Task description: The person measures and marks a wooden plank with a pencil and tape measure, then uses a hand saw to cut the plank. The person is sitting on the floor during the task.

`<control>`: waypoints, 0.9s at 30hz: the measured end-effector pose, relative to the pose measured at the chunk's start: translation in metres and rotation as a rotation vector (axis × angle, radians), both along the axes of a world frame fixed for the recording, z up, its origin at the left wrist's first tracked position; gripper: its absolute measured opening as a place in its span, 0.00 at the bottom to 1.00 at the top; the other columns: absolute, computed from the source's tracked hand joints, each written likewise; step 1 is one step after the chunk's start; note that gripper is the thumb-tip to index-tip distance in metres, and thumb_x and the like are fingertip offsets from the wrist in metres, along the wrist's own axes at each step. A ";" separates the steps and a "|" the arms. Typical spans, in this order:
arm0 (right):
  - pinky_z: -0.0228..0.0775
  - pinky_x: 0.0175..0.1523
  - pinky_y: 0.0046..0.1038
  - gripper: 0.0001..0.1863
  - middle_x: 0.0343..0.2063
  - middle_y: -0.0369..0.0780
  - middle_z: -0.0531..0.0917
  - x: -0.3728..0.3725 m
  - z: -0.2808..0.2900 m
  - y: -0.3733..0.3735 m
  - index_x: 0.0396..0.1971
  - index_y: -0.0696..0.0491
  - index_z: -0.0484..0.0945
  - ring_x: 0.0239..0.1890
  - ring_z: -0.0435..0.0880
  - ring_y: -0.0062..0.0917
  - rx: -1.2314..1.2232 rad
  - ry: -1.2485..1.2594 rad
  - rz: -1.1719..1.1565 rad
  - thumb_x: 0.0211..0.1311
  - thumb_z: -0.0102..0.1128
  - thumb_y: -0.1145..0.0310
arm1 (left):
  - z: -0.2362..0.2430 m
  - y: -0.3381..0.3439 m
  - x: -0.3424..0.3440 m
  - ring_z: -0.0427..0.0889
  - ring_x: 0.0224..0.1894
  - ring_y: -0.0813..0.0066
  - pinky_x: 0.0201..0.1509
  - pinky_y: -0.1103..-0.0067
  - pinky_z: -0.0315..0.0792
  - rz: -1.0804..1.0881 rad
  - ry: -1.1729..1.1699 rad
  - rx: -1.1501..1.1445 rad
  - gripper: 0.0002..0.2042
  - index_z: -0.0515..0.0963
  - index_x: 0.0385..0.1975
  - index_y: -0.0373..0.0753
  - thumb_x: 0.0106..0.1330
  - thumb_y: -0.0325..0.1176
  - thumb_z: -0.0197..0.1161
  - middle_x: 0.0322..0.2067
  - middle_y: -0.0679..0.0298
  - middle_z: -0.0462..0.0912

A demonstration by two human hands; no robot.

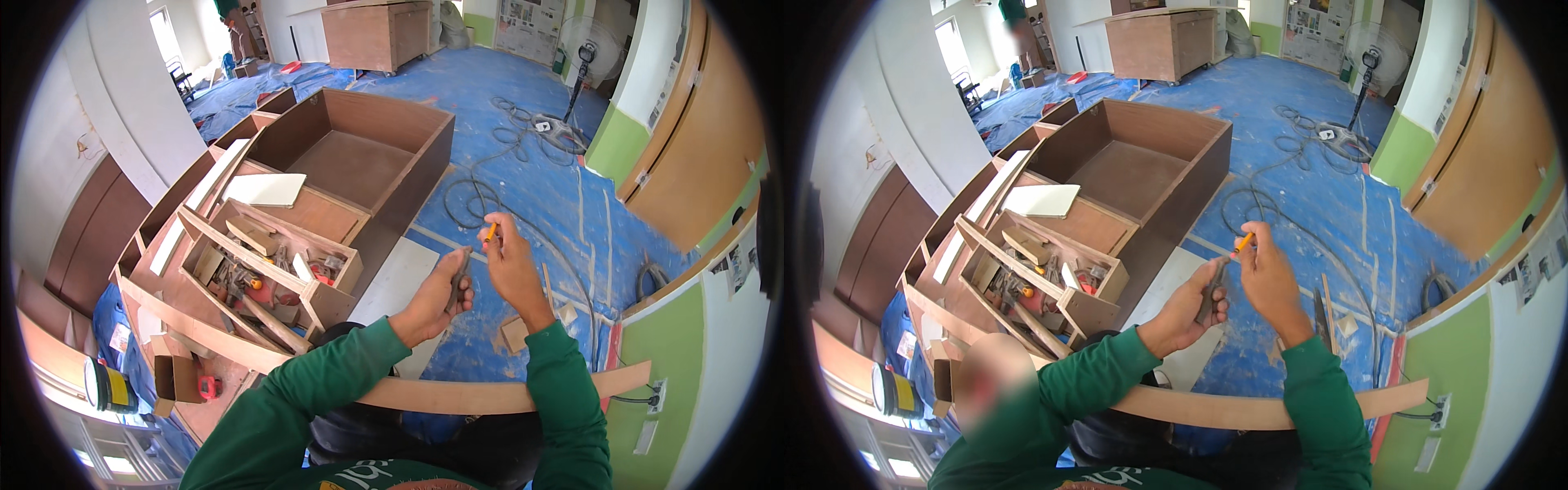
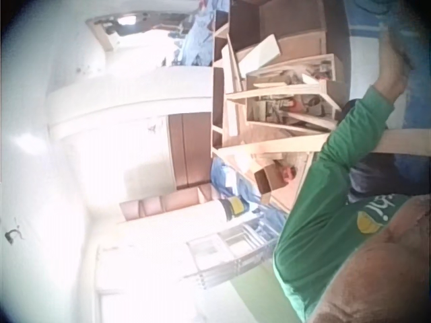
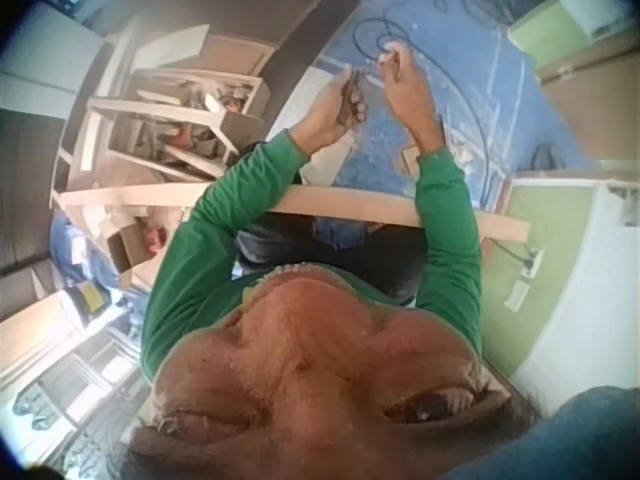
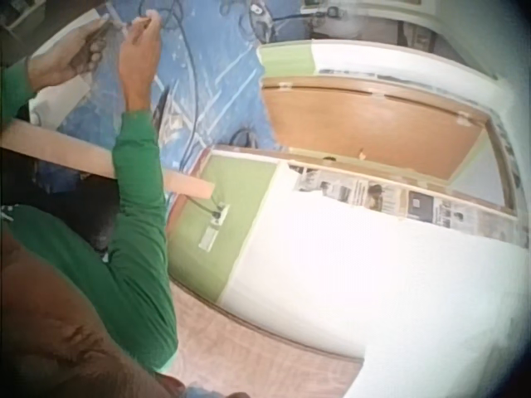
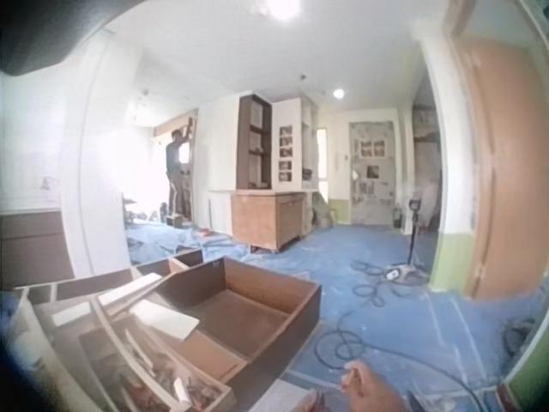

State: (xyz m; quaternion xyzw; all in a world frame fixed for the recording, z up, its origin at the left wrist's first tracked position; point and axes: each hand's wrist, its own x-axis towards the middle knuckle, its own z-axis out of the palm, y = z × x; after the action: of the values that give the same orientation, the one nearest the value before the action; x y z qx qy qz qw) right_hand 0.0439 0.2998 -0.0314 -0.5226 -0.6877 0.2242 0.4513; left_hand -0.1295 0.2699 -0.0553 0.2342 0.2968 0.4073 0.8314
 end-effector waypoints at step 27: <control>0.75 0.40 0.48 0.11 0.33 0.51 0.89 -0.013 0.016 -0.014 0.43 0.56 0.86 0.35 0.86 0.52 -0.187 -0.396 0.184 0.76 0.59 0.64 | 0.002 0.027 -0.002 0.62 0.23 0.84 0.27 0.82 0.59 0.089 0.555 0.475 0.27 0.77 0.38 0.43 0.81 0.65 0.52 0.24 0.73 0.69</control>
State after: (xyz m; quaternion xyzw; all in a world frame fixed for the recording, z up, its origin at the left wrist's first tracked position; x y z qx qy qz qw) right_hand 0.0308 0.2854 -0.0150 -0.5310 -0.7837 0.2204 0.2350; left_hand -0.1312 0.2969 -0.0535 0.5093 0.4179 0.4215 0.6231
